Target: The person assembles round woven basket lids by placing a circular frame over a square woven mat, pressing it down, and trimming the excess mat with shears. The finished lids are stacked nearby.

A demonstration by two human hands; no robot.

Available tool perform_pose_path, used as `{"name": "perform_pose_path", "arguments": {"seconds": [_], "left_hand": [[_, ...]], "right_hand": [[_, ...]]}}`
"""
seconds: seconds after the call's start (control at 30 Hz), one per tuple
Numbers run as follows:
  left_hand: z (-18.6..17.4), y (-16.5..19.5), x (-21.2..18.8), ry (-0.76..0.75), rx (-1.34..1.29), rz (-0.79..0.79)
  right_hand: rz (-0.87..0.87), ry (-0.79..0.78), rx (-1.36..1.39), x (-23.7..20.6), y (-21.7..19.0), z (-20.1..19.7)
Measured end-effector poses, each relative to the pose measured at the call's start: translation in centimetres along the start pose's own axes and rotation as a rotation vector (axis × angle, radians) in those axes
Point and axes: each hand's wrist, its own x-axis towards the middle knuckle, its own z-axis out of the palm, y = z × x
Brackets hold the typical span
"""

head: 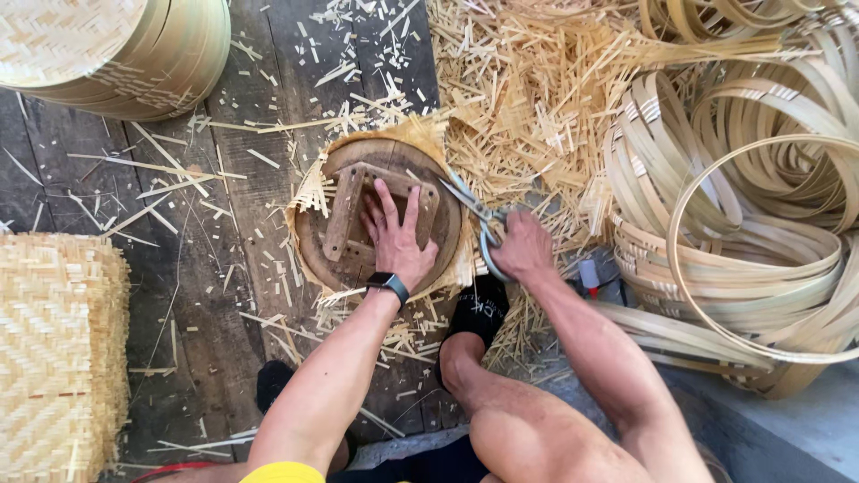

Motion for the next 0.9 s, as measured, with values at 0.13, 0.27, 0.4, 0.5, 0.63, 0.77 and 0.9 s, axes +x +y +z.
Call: {"name": "perform_pose_path", "arguments": {"seconds": [0.13, 0.27, 0.4, 0.5, 0.63, 0.77, 0.9], "left_hand": [[-0.4, 0.2, -0.5, -0.058, -0.016, 0.063], [-0.4, 0.4, -0.5, -0.085, -0.017, 0.041], [-0.7, -0.3, -0.6, -0.135, -0.014, 0.05], [-1.3, -1.2, -0.9, -0.236, 0.005, 0.165], [-1.6, -1.6, -1.1, -0.254, 0.009, 0.248], [-2.4, -1.6, -0.7, -0.308, 0.014, 0.237], [-4.1, -2.5, -0.4, -0.482, 0.066, 0.298]], "right_hand": [[0.067, -0.022, -0.045, -1.0, 1.4, 1.2], [-0.207, 0.695, -0.285, 1.9, -0.2, 2.3], [0.011, 0.192, -0.149, 3.3, 0.0, 2.1], [0.111, -0.104, -0.125, 1.8, 2.6, 0.7], [-0.213, 0.493, -0.234, 2.5, 2.0, -0.1], [-0.246, 0.69, -0.349, 5.5, -1.0, 0.2], [-0.044, -0.06, -0.208, 4.4, 1.7, -0.7]]}}
